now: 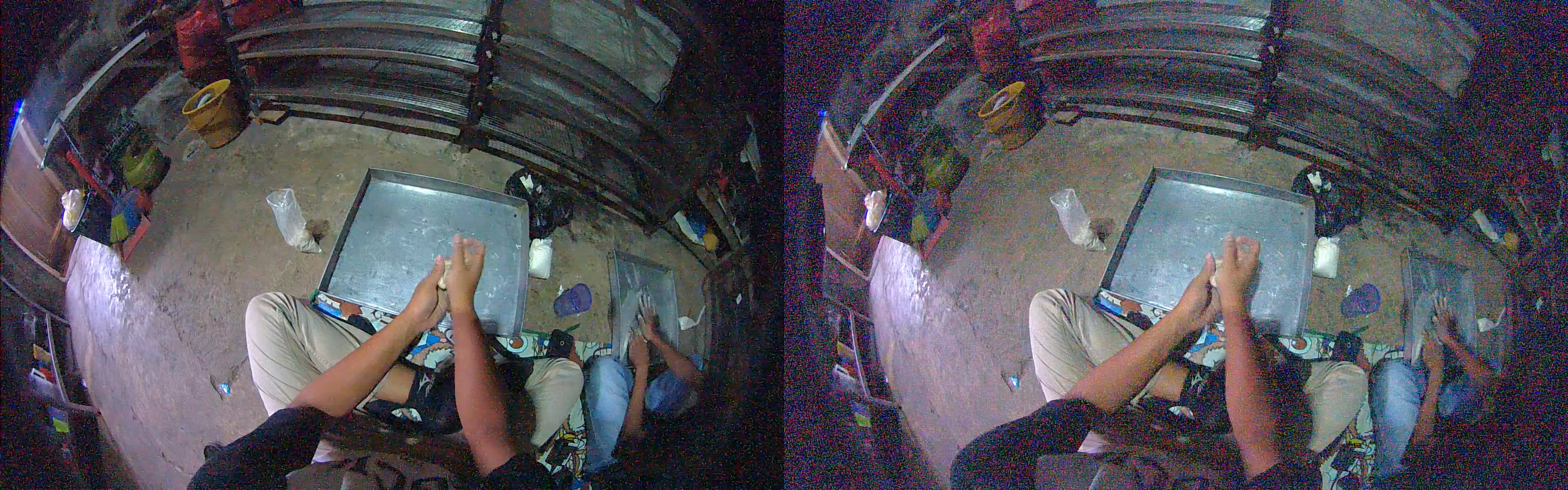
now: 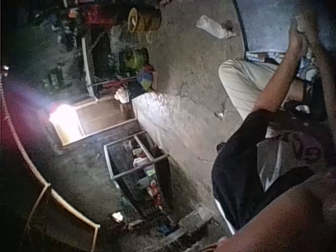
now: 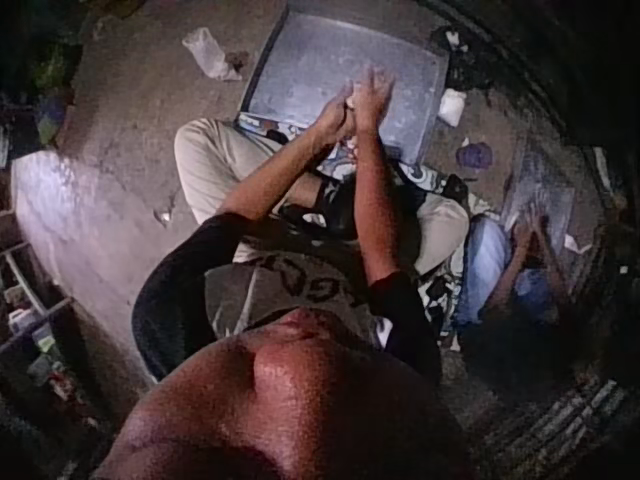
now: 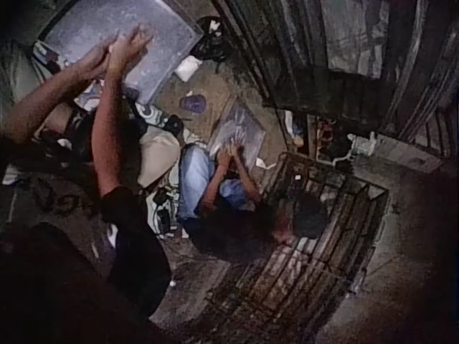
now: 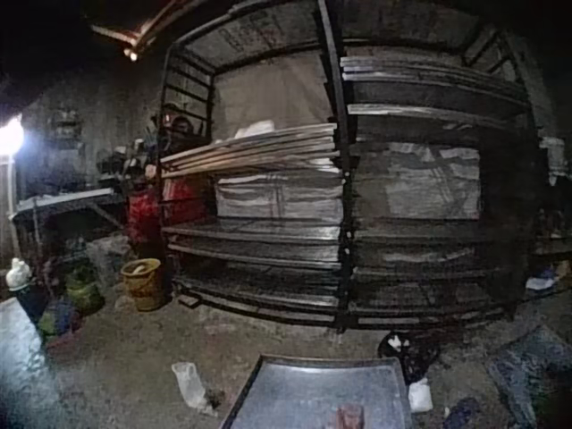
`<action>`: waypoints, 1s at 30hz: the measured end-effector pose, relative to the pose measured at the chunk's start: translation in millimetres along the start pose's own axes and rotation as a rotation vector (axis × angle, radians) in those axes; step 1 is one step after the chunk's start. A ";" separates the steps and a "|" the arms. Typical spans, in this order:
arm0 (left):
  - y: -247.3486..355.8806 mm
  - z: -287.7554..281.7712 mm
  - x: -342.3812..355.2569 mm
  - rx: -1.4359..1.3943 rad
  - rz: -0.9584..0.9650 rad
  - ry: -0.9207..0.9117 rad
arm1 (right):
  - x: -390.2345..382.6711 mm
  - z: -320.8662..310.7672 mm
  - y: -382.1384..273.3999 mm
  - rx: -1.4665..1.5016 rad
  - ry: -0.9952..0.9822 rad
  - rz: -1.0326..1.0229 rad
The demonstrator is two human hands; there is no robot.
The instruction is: The person rolls a piece of dough between their palms, adds flour from a container onto a metal tray, and kneads the dough by hand.
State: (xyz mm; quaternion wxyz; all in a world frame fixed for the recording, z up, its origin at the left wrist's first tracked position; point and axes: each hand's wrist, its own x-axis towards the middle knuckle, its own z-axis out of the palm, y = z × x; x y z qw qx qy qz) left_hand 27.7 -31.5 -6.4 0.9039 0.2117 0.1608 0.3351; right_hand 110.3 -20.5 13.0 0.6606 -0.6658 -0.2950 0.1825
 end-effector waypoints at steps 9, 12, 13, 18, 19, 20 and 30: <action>31.4 17.6 -19.1 0.864 0.516 0.371 | -22.6 15.4 7.1 -0.086 -0.119 -0.269; 40.2 19.4 -16.7 1.104 0.705 0.312 | -24.7 17.3 -1.3 0.179 -0.231 -0.067; 43.3 17.9 -15.7 1.225 0.803 0.283 | -26.8 17.4 -5.8 0.286 -0.284 0.009; 49.4 13.4 -14.7 1.598 0.914 0.183 | -28.8 8.0 -15.3 0.456 -0.177 0.501; 45.2 14.5 -12.0 1.639 0.944 0.155 | -18.0 3.5 8.0 0.454 -0.149 0.567; 39.4 12.3 -13.3 1.720 0.861 0.087 | -13.3 0.1 11.7 0.426 -0.118 0.492; 37.8 20.5 -15.9 1.560 0.702 -0.320 | 8.5 -21.3 -16.2 0.648 -0.027 0.671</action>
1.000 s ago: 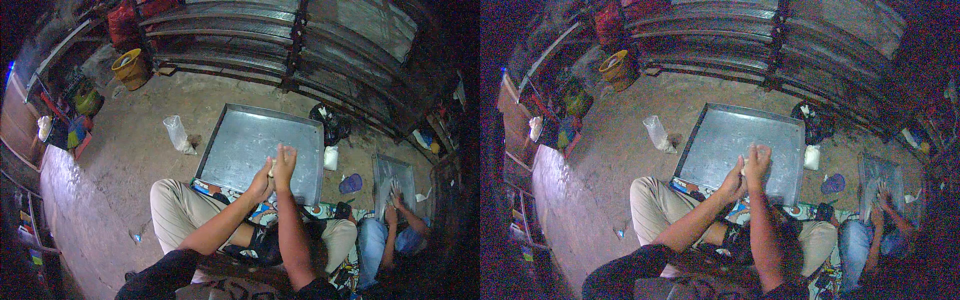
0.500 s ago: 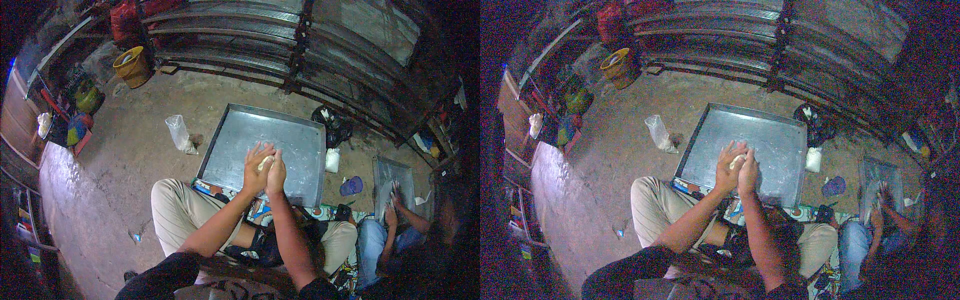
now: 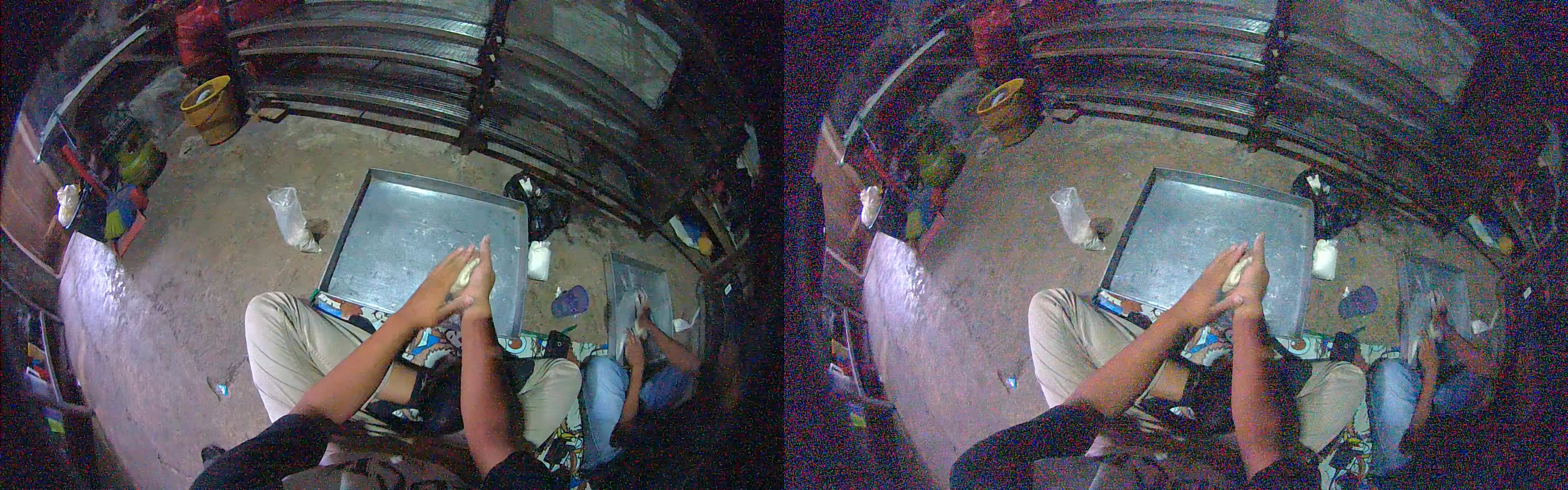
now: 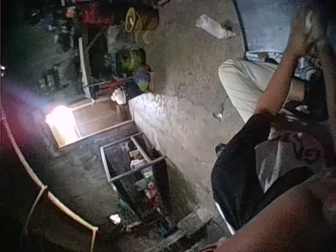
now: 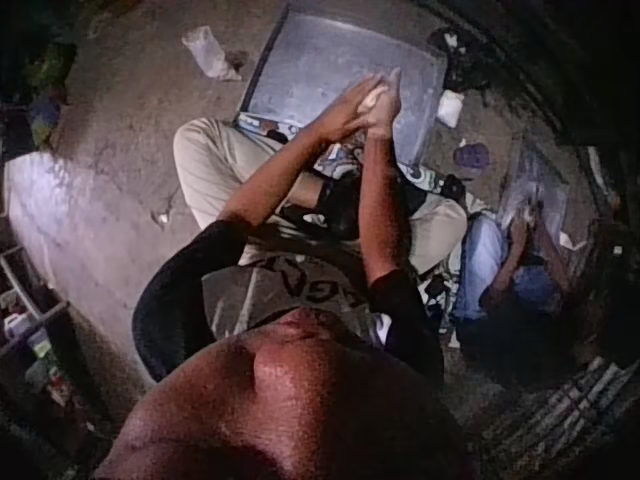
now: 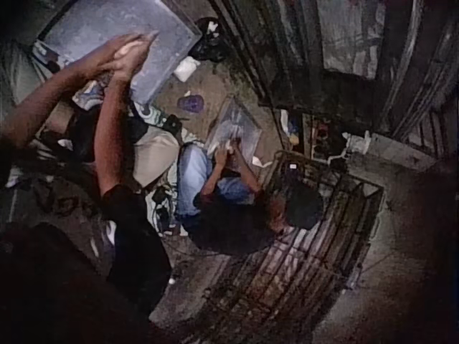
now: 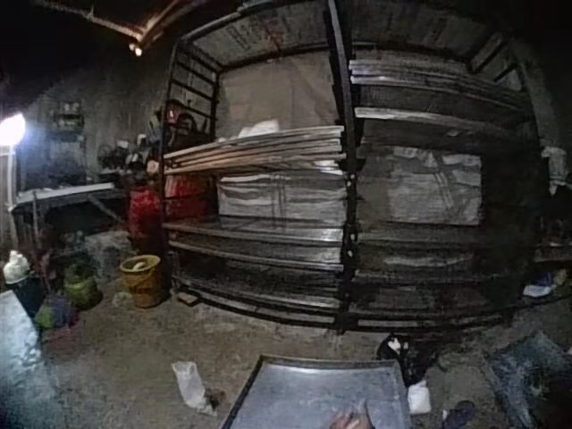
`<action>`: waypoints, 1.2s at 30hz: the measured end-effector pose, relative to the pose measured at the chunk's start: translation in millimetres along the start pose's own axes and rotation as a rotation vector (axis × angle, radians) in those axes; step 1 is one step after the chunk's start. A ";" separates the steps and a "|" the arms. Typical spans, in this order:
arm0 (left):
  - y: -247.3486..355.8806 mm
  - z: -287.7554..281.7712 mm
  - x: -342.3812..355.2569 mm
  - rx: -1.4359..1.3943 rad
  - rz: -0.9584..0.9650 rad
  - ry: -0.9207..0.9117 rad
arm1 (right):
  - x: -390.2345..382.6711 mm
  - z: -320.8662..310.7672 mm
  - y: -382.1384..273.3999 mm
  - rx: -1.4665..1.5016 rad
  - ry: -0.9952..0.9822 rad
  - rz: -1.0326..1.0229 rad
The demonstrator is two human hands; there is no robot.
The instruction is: The person rolls a piece of dough between their palms, adds flour from a container onto a metal tray, and kneads the dough by hand.
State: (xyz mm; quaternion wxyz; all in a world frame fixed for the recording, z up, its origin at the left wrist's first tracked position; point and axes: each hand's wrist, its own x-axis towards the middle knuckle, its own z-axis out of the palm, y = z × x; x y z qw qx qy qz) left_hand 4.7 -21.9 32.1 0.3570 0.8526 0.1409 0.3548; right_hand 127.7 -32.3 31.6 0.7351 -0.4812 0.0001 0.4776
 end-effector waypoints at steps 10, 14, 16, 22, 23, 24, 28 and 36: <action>-20.6 -22.7 -9.7 -0.199 -0.388 0.500 | -9.1 9.9 47.8 -0.219 -0.510 0.159; -29.4 -26.3 -5.9 -0.528 -0.573 0.727 | -19.0 13.9 46.9 -0.722 -0.478 -0.081; -41.2 -24.9 -8.1 -0.818 -0.674 0.780 | -10.2 11.6 66.7 -0.866 -0.429 -0.392; -30.6 0.3 -13.5 -1.135 -0.872 0.673 | -38.8 23.5 54.5 -0.621 -0.239 -0.627; -22.9 1.6 -10.3 -1.148 -0.873 0.637 | -37.7 20.0 51.0 -0.653 -0.209 -0.665; -13.5 -1.4 -5.3 -1.078 -0.934 0.590 | -37.5 21.2 48.4 -0.590 -0.152 -0.669; -22.5 -0.7 -8.9 -0.898 -0.812 0.330 | -29.7 11.6 46.6 -0.856 -0.127 -0.766; -27.4 24.3 -17.9 -1.170 -0.652 0.110 | -24.7 8.0 22.1 -1.030 0.004 -0.583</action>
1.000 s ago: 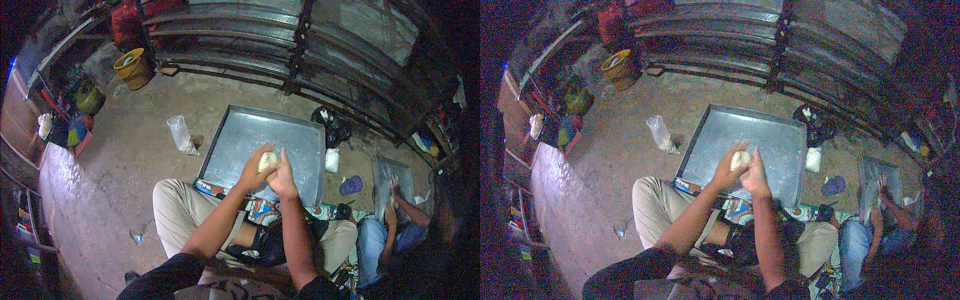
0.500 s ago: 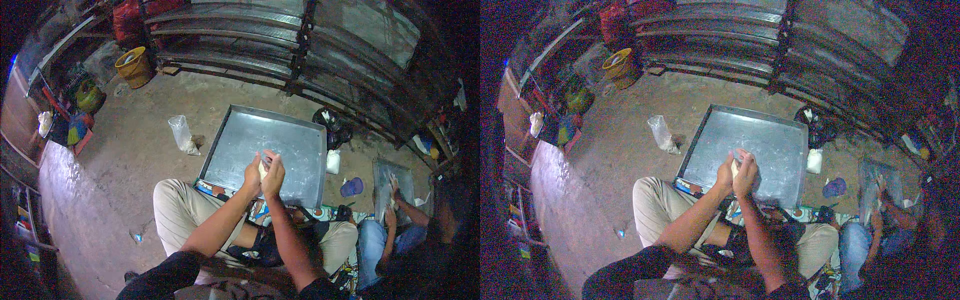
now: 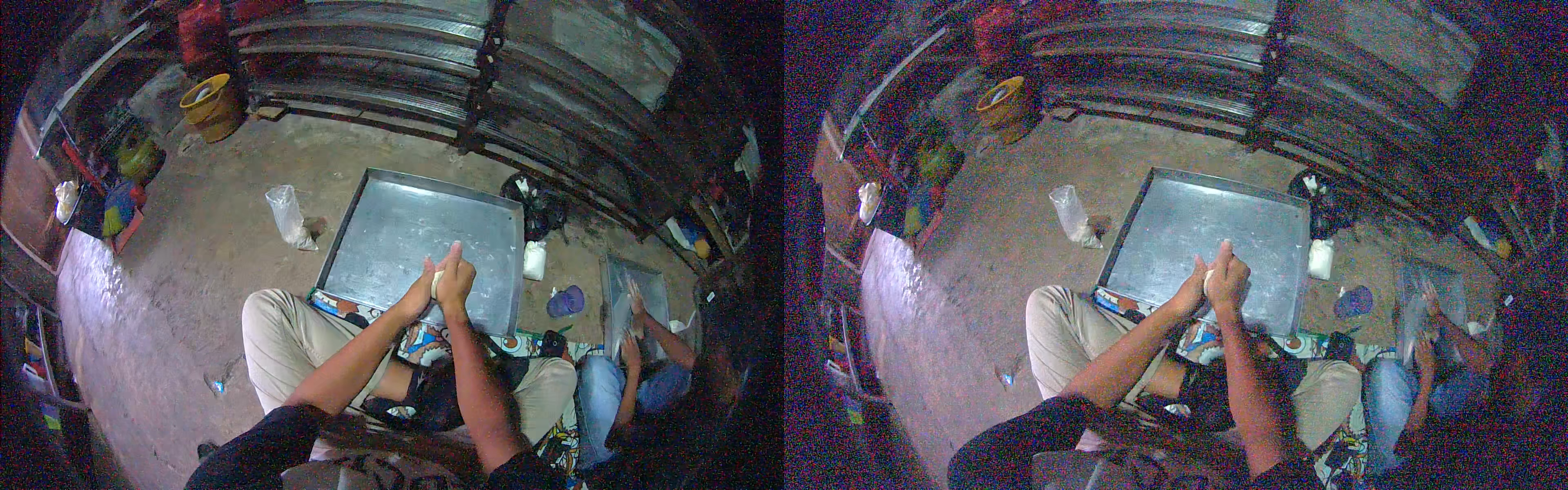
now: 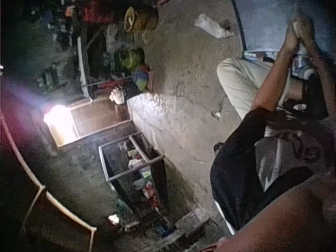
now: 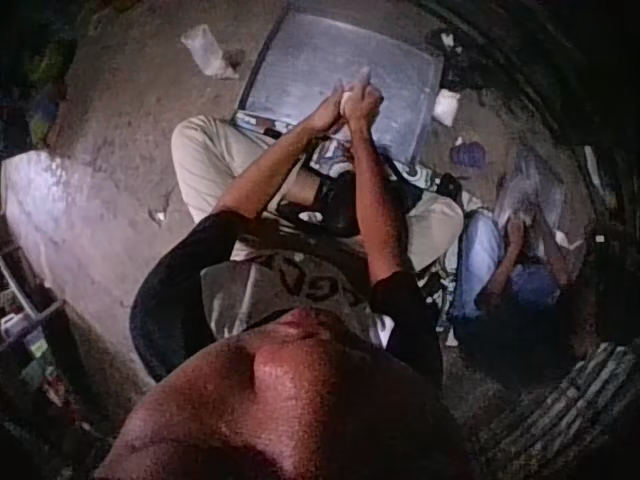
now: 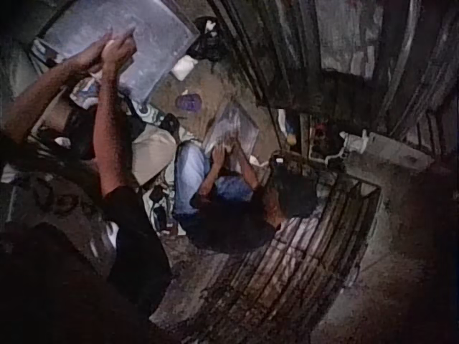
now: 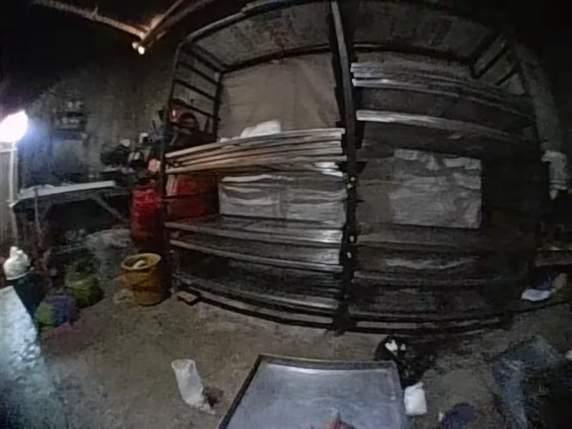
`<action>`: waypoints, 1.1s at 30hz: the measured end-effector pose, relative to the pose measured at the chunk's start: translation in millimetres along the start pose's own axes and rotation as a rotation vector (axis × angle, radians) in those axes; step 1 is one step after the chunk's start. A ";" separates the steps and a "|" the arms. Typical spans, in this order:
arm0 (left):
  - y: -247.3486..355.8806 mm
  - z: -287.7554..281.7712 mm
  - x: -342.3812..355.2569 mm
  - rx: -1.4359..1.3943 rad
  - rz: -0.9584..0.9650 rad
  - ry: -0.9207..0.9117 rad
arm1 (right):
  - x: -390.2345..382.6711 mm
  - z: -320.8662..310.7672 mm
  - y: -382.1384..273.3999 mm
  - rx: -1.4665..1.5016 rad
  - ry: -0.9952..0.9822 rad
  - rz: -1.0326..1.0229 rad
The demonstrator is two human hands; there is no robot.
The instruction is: The person rolls a piece of dough between their palms, adds flour from a container onto a metal tray, and kneads the dough by hand.
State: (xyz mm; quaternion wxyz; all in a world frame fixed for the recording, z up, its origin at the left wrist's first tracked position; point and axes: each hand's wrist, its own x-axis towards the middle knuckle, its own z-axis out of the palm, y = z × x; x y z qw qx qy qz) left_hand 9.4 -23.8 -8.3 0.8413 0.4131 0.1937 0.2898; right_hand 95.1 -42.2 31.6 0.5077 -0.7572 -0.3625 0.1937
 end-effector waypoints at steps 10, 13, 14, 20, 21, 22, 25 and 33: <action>25.2 11.4 -6.4 0.708 0.088 0.130 | 15.4 -3.4 22.5 0.192 0.126 -0.041; 14.4 1.0 -3.8 0.688 0.130 0.221 | 24.2 4.8 31.1 0.088 0.179 -0.246; 13.3 2.4 -5.1 0.660 0.158 0.256 | 25.4 6.3 27.8 0.026 0.188 -0.329; 7.7 8.7 -7.4 0.654 0.327 0.421 | 16.0 16.5 18.6 0.007 0.224 -0.160; 12.4 7.5 -7.5 0.766 0.349 0.416 | 18.2 17.0 23.6 0.041 0.127 -0.064; 17.7 5.7 -7.3 0.878 0.369 0.409 | 21.3 15.7 28.1 0.076 0.030 0.031; 37.0 11.5 -7.5 1.018 0.469 0.292 | 29.4 5.8 44.7 0.664 -0.380 0.465; 6.1 -11.9 -5.4 1.134 0.427 -0.008 | 22.0 -5.5 12.4 -0.084 -0.294 0.166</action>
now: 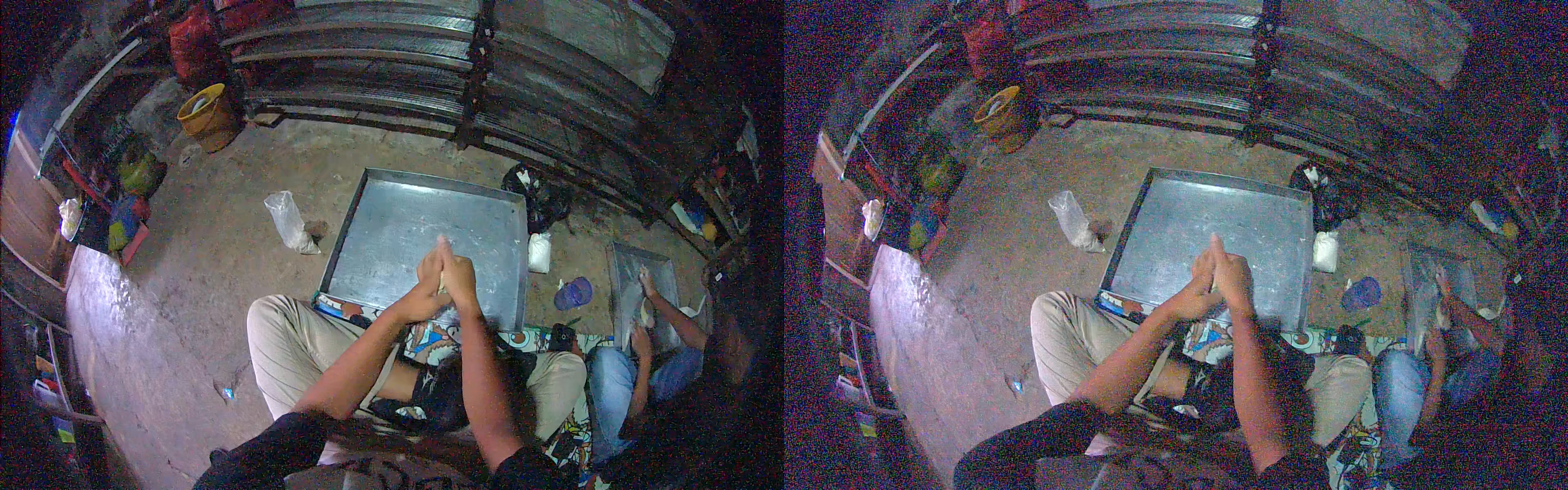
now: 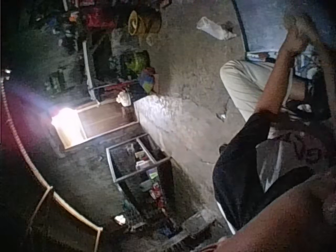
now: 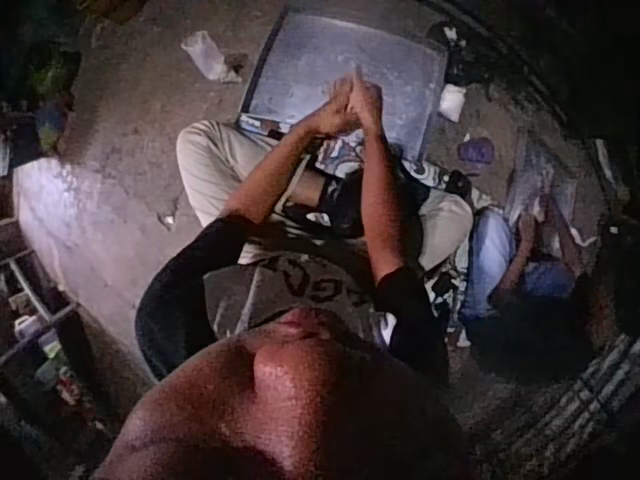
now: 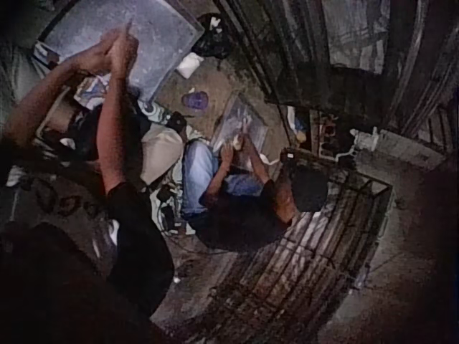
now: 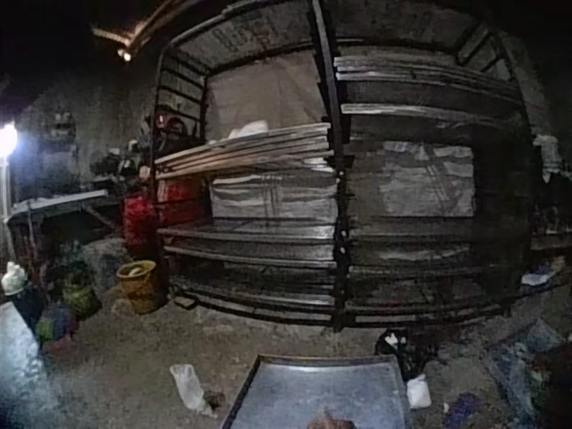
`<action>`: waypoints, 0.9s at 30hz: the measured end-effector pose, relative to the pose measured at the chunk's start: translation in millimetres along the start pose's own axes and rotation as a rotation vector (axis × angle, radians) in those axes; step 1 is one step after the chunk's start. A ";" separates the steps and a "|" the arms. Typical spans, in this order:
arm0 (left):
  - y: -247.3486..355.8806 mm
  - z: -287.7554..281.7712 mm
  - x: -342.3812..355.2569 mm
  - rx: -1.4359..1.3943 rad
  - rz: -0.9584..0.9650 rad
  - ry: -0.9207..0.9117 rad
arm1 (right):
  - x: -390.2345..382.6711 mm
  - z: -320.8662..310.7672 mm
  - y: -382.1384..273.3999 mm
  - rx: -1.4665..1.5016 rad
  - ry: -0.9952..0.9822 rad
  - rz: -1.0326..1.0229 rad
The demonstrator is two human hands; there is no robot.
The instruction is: The person rolls a piece of dough between their palms, adds flour from a container onto a metal tray, and kneads the dough by hand.
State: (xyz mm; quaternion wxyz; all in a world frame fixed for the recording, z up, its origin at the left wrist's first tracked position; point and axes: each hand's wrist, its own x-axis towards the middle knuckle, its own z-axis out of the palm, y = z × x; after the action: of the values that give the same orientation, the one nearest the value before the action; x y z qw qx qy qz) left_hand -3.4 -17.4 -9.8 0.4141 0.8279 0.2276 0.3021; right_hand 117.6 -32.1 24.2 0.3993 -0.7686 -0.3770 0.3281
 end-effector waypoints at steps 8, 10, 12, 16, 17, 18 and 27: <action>17.3 0.2 13.6 -1.077 -0.147 0.111 | 9.4 -1.9 4.2 0.345 0.152 0.001; 12.5 -1.1 9.6 -0.808 -0.126 0.104 | 6.1 -2.3 3.8 0.469 0.101 0.045; 14.1 -1.2 7.5 -0.617 -0.101 0.144 | 5.6 -0.8 3.3 0.619 0.071 0.073; 21.5 11.8 3.2 -0.478 -0.185 0.414 | 0.2 23.1 11.6 0.771 0.037 0.055; 25.9 10.0 2.7 -0.473 -0.228 0.449 | 2.6 29.3 9.9 0.844 -0.029 0.039; 30.6 7.9 2.6 -0.468 -0.271 0.485 | 3.3 30.1 11.0 0.813 0.015 0.029; 5.3 -18.9 13.0 -0.737 -0.703 0.758 | -18.5 63.9 1.4 0.416 0.124 -0.277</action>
State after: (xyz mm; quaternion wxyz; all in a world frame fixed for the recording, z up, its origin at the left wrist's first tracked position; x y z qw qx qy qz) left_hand -6.4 -1.8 7.6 0.6372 0.3424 0.4977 0.4786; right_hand 57.3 -24.8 -3.0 0.6123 -0.6296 -0.3780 0.2929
